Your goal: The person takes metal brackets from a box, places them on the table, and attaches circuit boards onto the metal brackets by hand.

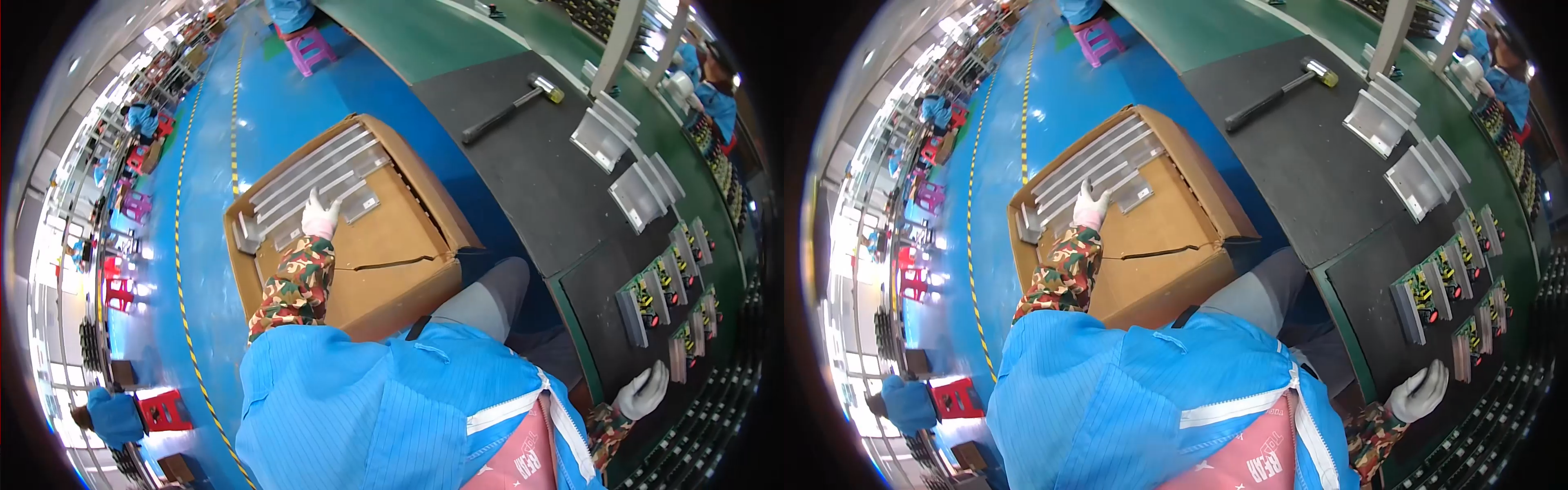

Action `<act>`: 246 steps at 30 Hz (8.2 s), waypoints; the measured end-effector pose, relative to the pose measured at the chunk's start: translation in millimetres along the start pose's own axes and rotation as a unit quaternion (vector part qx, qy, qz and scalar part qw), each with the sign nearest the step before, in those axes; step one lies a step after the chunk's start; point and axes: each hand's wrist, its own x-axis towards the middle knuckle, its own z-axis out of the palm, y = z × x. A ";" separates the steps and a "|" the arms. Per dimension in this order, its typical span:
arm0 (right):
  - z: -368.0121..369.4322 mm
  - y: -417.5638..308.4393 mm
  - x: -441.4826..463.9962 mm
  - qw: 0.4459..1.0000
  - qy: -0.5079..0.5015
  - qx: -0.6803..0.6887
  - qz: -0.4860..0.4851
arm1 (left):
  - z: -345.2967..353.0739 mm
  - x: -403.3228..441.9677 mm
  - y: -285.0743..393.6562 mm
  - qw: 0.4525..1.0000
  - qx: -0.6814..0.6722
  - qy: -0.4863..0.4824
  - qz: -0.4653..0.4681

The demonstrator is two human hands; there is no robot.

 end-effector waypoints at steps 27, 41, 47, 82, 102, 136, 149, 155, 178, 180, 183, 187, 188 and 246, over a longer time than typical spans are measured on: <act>1.1 -1.3 5.5 0.997 -0.038 -0.010 0.072 | 116.2 206.9 -16.4 0.758 0.521 -0.347 0.182; 0.8 1.5 5.3 0.994 -0.031 0.048 0.089 | -49.7 26.9 84.9 0.804 0.335 -0.016 0.491; 0.8 0.8 4.5 0.992 -0.016 0.073 0.100 | -137.5 -30.5 285.9 0.709 0.066 0.060 0.700; -6.3 4.1 3.9 0.983 0.020 0.111 0.144 | 16.7 -68.0 503.9 0.461 0.318 -0.022 0.828; -2.2 2.9 -4.1 0.984 0.006 0.089 0.153 | -91.4 -44.5 350.6 0.696 0.020 0.143 0.703; -4.7 2.0 0.4 0.984 0.065 0.092 0.138 | 245.6 -57.5 4.8 0.832 0.070 -0.038 0.549; -6.0 2.4 3.9 0.986 0.049 0.090 0.128 | 90.6 -142.3 107.3 0.934 -0.081 -0.233 0.256; -10.3 -3.1 12.4 0.986 0.034 0.078 0.143 | 105.8 -120.9 91.1 0.933 -0.098 -0.190 0.291; 65.6 -17.6 129.0 0.960 -0.266 0.091 0.008 | 78.5 -35.1 -48.6 0.998 0.062 -0.011 -0.027; 69.0 -15.7 120.4 0.949 -0.303 0.082 0.024 | 83.1 -34.1 -54.9 0.995 0.100 0.004 -0.013; 73.5 -13.3 105.0 0.934 -0.347 0.062 0.059 | 117.6 -31.4 -84.7 0.982 0.130 0.092 0.102; 79.3 -16.1 92.7 0.940 -0.326 0.070 0.068 | 121.5 -58.1 -61.3 0.976 0.168 -0.105 0.093; 79.8 -15.4 92.1 0.942 -0.319 0.076 0.071 | 123.7 -66.8 -56.8 0.968 0.189 -0.131 0.102; 104.2 28.4 72.5 0.962 -0.258 0.087 -0.008 | 13.4 123.6 -56.5 0.808 0.531 -0.248 0.067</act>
